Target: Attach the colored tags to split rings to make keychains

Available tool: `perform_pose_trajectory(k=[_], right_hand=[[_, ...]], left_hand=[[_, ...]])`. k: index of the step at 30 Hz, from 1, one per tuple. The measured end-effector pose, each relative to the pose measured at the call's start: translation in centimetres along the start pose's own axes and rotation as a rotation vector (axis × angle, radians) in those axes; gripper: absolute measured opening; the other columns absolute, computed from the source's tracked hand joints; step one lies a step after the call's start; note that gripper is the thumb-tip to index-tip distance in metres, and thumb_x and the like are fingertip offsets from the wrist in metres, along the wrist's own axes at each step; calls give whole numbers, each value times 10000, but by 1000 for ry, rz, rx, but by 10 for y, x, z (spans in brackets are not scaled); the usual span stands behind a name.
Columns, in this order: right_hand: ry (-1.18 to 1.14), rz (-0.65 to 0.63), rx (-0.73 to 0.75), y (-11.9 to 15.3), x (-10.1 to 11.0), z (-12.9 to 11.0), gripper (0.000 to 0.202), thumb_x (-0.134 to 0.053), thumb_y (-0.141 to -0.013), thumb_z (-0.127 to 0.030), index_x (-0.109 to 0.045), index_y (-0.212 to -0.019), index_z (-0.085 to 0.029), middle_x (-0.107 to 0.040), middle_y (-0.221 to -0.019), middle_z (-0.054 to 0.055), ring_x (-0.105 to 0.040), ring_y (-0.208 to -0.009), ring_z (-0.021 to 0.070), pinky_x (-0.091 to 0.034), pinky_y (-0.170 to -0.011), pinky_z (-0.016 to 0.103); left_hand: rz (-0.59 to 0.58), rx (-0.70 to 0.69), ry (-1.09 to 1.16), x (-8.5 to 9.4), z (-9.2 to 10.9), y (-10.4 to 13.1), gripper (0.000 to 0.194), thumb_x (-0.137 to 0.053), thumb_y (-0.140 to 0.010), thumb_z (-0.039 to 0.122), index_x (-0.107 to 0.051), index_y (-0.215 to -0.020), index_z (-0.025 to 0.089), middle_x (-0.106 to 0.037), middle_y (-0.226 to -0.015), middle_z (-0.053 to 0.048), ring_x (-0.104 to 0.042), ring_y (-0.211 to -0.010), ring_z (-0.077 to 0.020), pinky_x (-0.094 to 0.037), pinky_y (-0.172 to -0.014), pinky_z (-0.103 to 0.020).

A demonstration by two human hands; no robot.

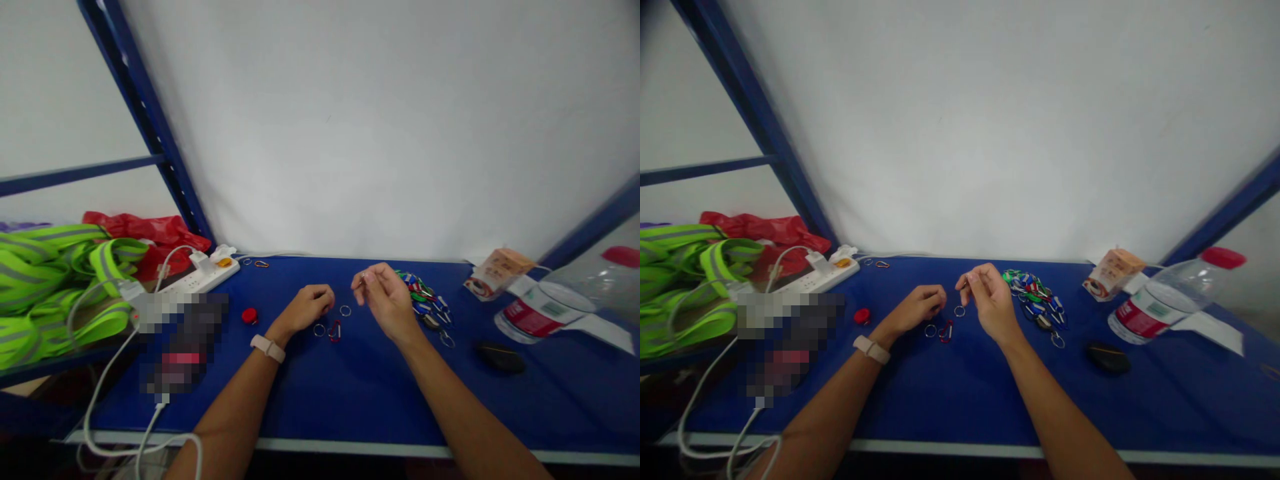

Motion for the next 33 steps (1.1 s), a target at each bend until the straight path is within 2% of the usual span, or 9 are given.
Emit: perform_pose_trajectory(k=[8, 13, 16, 23, 26, 29, 33], right_hand=[[-125, 222, 224, -3, 34, -55, 212, -684, -850, -326, -525, -803, -195, -627, -718, -19, -488, -491, 63, -373, -500, 221], [-151, 370, 314, -2, 55, -72, 256, -738, -798, -334, -519, -784, -203, -595, -678, -33, -495, -512, 66, -355, -486, 204], [-143, 345, 263, -4, 51, -62, 273, -731, -803, -363, -506, -797, -207, -587, -683, -37, -481, -497, 62, -364, -487, 210], [-20, 162, 67, -4, 20, -10, 223, -604, -902, -398, -497, -852, -209, -606, -739, -26, -496, -502, 69, -363, -479, 217], [26, 104, 30, -2, 9, 3, 226, -583, -914, -402, -493, -847, -205, -611, -741, -20, -498, -495, 70, -370, -479, 219], [48, 79, -3, -2, 5, 11, 243, -586, -907, -419, -492, -844, -203, -612, -738, -18, -497, -480, 69, -368, -467, 218], [69, 88, -45, -3, 9, 25, 265, -598, -892, -438, -494, -836, -202, -617, -735, -18, -503, -476, 69, -375, -460, 215]], left_hand=[[31, 8, -9, 4, -5, -1, 217, -450, -821, 316, -498, -676, 163, -435, -579, 45, -346, -521, -76, -272, -524, -210], [34, -25, -38, 4, -3, 2, 200, -442, -838, 289, -504, -694, 164, -454, -606, 43, -377, -543, -77, -288, -540, -207], [33, -34, -49, 4, -3, 2, 198, -443, -846, 283, -502, -699, 165, -453, -606, 46, -377, -543, -77, -292, -543, -207], [34, -56, -53, 5, 0, 2, 228, -433, -862, 300, -498, -691, 163, -456, -607, 44, -379, -545, -79, -300, -547, -207], [23, -55, -59, 4, 0, 2, 219, -434, -860, 292, -506, -699, 162, -456, -611, 42, -383, -551, -80, -294, -542, -204], [19, -52, -63, 4, -1, 2, 215, -438, -859, 290, -511, -703, 162, -455, -615, 42, -376, -550, -80, -289, -538, -202], [6, -61, -70, 2, 2, 2, 225, -445, -866, 301, -505, -698, 162, -449, -613, 42, -371, -553, -83, -292, -542, -203]])
Point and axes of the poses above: each hand's wrist, its own y-axis away from the middle knuckle, its own x-axis out of the back of the hand, z = x × y, the point moved 10 cm from there along -y, towards the middle knuckle
